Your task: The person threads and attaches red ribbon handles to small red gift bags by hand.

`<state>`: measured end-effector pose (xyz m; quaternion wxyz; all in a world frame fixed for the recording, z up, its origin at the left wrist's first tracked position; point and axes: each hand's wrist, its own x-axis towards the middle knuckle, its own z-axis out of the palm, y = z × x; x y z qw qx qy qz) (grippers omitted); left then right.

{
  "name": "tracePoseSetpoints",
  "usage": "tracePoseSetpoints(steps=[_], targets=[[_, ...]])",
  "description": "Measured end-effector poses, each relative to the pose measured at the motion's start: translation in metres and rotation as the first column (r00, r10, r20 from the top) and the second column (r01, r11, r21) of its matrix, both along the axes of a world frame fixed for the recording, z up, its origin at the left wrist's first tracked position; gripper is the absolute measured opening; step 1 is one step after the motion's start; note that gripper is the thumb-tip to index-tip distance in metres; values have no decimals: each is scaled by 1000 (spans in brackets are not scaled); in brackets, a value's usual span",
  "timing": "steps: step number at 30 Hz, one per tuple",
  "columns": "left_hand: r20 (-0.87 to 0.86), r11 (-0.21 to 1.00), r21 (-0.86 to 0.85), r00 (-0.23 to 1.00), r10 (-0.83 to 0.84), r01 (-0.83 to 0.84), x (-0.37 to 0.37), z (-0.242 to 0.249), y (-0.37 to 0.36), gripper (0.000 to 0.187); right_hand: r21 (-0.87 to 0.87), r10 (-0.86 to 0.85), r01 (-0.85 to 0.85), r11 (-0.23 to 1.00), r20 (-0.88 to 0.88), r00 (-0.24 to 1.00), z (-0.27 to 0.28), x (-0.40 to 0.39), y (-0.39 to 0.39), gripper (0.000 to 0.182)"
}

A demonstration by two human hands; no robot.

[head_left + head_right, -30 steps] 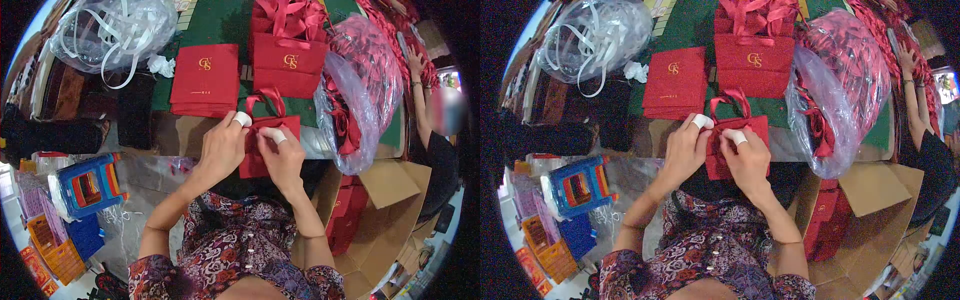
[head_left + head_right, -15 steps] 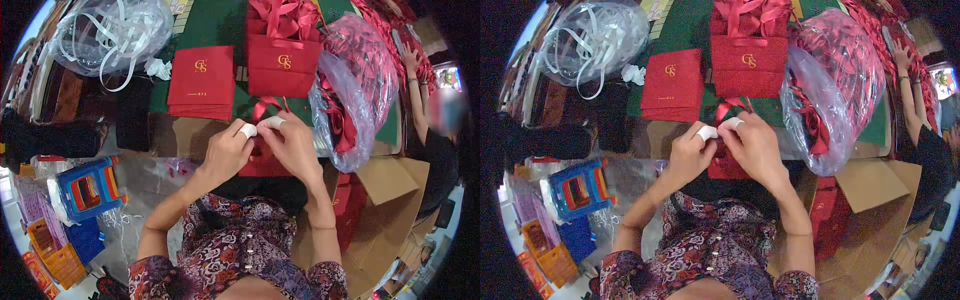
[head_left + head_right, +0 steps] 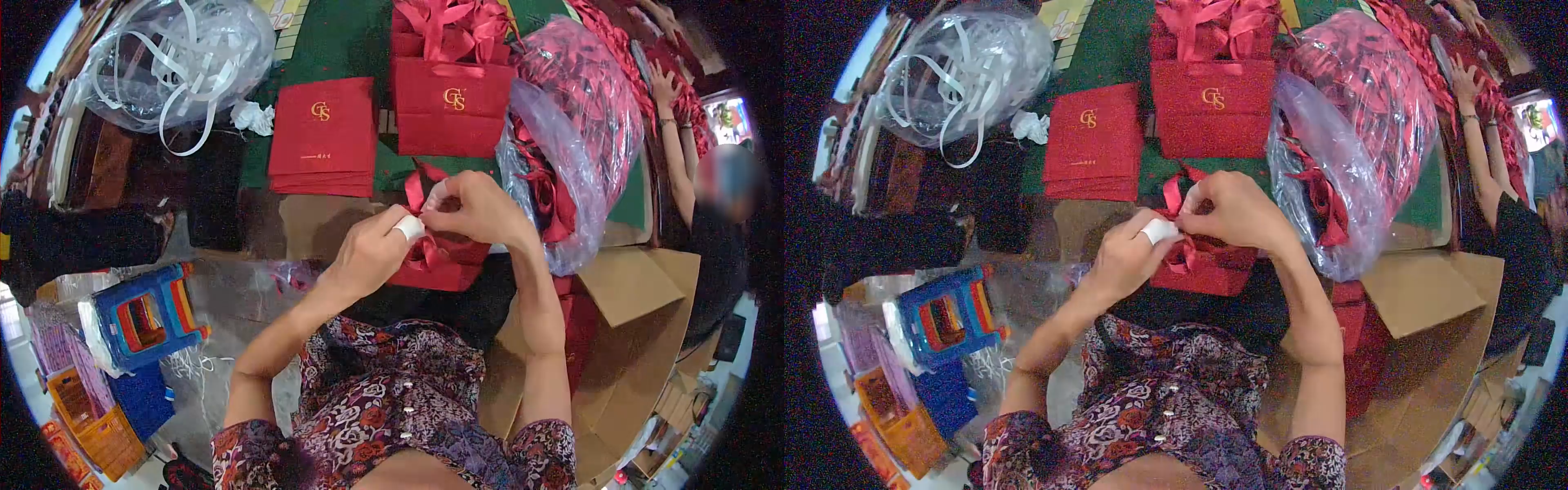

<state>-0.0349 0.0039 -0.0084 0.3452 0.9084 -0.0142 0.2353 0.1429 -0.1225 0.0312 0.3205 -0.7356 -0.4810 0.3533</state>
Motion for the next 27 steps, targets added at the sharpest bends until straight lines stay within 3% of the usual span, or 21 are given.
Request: tracePoseSetpoints(steps=[4, 7, 9, 13, 14, 15, 17, 19, 21, 25, 27], targets=[[-125, 998, -50, 992, 33, -39, 4, 13, 1, 14, 13, -108, 108, 994, -13, 994, -7, -9, -2, 19], [-192, 994, -106, 981, 17, -38, 7, 19, 6, 16, 70, -198, 208, 976, -128, 972, -13, -8, -3, 17], [-211, 988, -146, 977, 19, -51, 6, 15, 6, 16, 48, -390, 438, 898, -375, 841, -13, -1, 0, 16], [-281, 957, -237, 955, 95, -165, 14, 18, 7, 25, 133, -313, 380, 915, -358, 880, -25, 4, 0, 18], [-339, 925, -290, 930, 141, -246, 16, 17, 6, 35, 187, -294, 353, 917, -285, 913, -26, 4, 1, 18], [-264, 919, -304, 949, 170, -250, 22, 17, 7, 44, 185, -295, 354, 917, -284, 912, -23, 3, 1, 18], [-359, 902, -259, 901, 242, -345, 30, 26, 6, 41, 221, -251, 326, 919, -308, 918, -12, 1, 0, 18], [-308, 933, -193, 922, 235, -302, 35, 19, 8, 37, 254, -250, 328, 910, -294, 922, -4, 1, 0, 19], [-253, 958, -125, 942, 222, -259, 39, 16, 7, 33, 157, -307, 391, 907, -391, 868, 4, 2, -2, 19], [-224, 949, -113, 938, 263, -294, 40, 17, 5, 24, 114, -506, 566, 817, -331, 797, -1, 10, -16, 19], [-180, 954, -70, 944, 277, -293, 40, 16, 5, 22, 160, -596, 602, 782, -91, 798, -9, 14, -26, 18]])
